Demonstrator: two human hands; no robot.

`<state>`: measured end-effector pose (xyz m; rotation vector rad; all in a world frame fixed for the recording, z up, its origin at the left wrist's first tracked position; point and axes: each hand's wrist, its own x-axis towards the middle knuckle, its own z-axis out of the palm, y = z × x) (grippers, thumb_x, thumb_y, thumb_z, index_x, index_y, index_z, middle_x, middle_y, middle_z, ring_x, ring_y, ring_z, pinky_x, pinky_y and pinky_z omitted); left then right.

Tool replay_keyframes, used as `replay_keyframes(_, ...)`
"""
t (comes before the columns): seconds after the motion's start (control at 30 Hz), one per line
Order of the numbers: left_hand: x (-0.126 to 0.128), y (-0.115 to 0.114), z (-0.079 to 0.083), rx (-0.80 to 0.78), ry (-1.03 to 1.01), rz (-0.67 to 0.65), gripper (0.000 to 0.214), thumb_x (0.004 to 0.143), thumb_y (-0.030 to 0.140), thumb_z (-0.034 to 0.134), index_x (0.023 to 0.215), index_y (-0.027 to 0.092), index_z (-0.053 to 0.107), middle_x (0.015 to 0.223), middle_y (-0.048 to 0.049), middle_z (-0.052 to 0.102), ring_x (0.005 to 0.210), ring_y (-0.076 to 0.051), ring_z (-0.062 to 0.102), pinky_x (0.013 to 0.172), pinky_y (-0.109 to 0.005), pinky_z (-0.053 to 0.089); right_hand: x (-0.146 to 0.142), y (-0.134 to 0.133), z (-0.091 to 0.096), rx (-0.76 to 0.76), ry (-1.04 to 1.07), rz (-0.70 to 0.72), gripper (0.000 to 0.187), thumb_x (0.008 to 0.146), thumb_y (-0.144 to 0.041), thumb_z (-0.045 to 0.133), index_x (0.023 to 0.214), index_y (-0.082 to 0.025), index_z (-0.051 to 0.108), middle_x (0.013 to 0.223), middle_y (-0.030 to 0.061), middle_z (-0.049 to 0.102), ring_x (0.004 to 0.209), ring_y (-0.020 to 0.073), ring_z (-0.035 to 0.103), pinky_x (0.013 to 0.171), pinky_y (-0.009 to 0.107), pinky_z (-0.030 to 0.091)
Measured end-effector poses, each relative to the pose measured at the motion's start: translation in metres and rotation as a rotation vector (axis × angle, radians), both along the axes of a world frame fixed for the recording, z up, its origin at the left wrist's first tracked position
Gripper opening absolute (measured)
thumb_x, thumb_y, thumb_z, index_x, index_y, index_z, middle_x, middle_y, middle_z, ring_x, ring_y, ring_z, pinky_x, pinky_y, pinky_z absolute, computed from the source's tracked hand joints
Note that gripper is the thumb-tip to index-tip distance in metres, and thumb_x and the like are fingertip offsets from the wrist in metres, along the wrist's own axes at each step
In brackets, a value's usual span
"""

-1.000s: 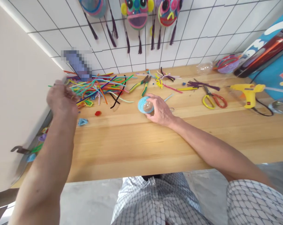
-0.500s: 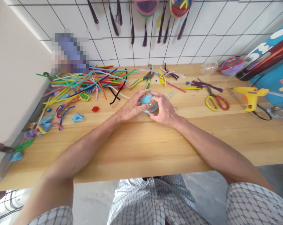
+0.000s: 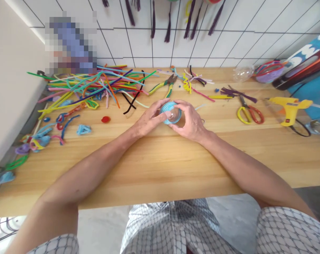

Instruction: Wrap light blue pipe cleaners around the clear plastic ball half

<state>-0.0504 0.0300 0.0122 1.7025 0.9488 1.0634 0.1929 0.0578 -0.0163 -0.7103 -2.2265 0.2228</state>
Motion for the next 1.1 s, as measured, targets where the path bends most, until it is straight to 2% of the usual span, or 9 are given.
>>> replay_keyframes(0.1,-0.008,0.002,0.006,0.102,-0.010,0.199,0.053,0.108,0.067,0.061,0.142,0.028,0.070,0.155,-0.0092,0.067,0.146,-0.029,0.063,0.115,-0.041,0.058,-0.001,0.000,-0.001,0.040,0.029,-0.001,0.074,0.093,-0.046,0.084,0.153,-0.030,0.044,0.156,0.0177,0.064,0.146,0.0410,0.063,0.121,0.068,0.056)
replay_keyframes(0.2,-0.016,0.010,0.011,0.139,-0.052,0.356,0.047,0.114,0.062,0.049,0.109,0.024,0.076,0.113,-0.0089,0.079,0.101,-0.022,0.075,0.086,-0.036,0.062,-0.001,0.001,-0.002,0.050,0.039,-0.009,0.072,0.094,-0.048,0.084,0.152,-0.029,0.045,0.155,0.0178,0.065,0.146,0.0410,0.063,0.121,0.068,0.057)
replay_keyframes(0.3,-0.020,0.021,0.012,0.033,-0.122,0.352,0.042,0.115,0.053,0.050,0.089,0.024,0.067,0.074,-0.0022,0.067,0.064,-0.016,0.063,0.065,-0.033,0.055,0.000,0.001,-0.001,0.020,0.032,-0.009,0.073,0.094,-0.048,0.083,0.153,-0.030,0.044,0.156,0.0173,0.064,0.148,0.0416,0.062,0.123,0.070,0.055)
replay_keyframes(0.43,-0.019,0.026,0.012,-0.067,-0.243,0.311,0.034,0.111,0.048,0.064,0.088,0.024,0.061,0.076,0.0005,0.067,0.061,-0.013,0.063,0.062,-0.030,0.054,0.000,0.001,-0.001,0.027,0.049,0.011,0.074,0.093,-0.043,0.085,0.153,-0.031,0.044,0.155,0.0175,0.064,0.147,0.0416,0.063,0.122,0.069,0.055)
replay_keyframes(0.63,-0.014,0.022,0.014,-0.108,-0.357,0.318,0.043,0.095,0.049,0.088,0.081,0.022,0.058,0.075,0.0022,0.070,0.065,-0.011,0.068,0.065,-0.025,0.059,-0.001,0.000,0.000,0.022,0.033,0.003,0.074,0.093,-0.042,0.084,0.153,-0.031,0.043,0.156,0.0177,0.064,0.148,0.0423,0.062,0.123,0.069,0.054)
replay_keyframes(0.87,-0.017,0.025,0.003,-0.170,-0.365,0.414,0.062,0.108,0.065,0.063,0.065,0.023,0.051,0.049,0.0045,0.047,0.043,-0.009,0.045,0.046,-0.023,0.042,-0.001,-0.001,0.001,0.038,0.061,0.008,0.073,0.092,-0.042,0.085,0.152,-0.031,0.045,0.155,0.0167,0.066,0.147,0.0416,0.063,0.122,0.069,0.056)
replay_keyframes(0.97,-0.022,0.032,-0.008,-0.100,-0.302,0.457,0.053,0.102,0.068,0.070,0.075,0.024,0.057,0.060,0.0026,0.057,0.050,-0.010,0.050,0.049,-0.025,0.043,0.000,-0.001,0.001,0.014,0.063,0.009,0.072,0.092,-0.044,0.085,0.152,-0.030,0.047,0.156,0.0173,0.065,0.147,0.0419,0.063,0.123,0.069,0.055)
replay_keyframes(1.03,-0.026,0.037,-0.016,-0.049,-0.249,0.477,0.044,0.098,0.069,0.076,0.103,0.026,0.066,0.093,-0.0030,0.075,0.068,-0.013,0.068,0.059,-0.026,0.051,0.001,0.000,0.001,0.004,0.063,0.008,0.072,0.092,-0.044,0.085,0.152,-0.030,0.047,0.156,0.0177,0.065,0.147,0.0422,0.063,0.123,0.070,0.054)
replay_keyframes(1.1,-0.029,0.043,-0.020,-0.065,-0.221,0.459,0.059,0.100,0.078,0.067,0.132,0.029,0.063,0.129,-0.0098,0.076,0.094,-0.019,0.079,0.071,-0.030,0.059,0.001,0.000,0.000,0.005,0.068,0.007,0.072,0.092,-0.044,0.086,0.151,-0.030,0.048,0.156,0.0178,0.065,0.147,0.0421,0.063,0.123,0.070,0.055)
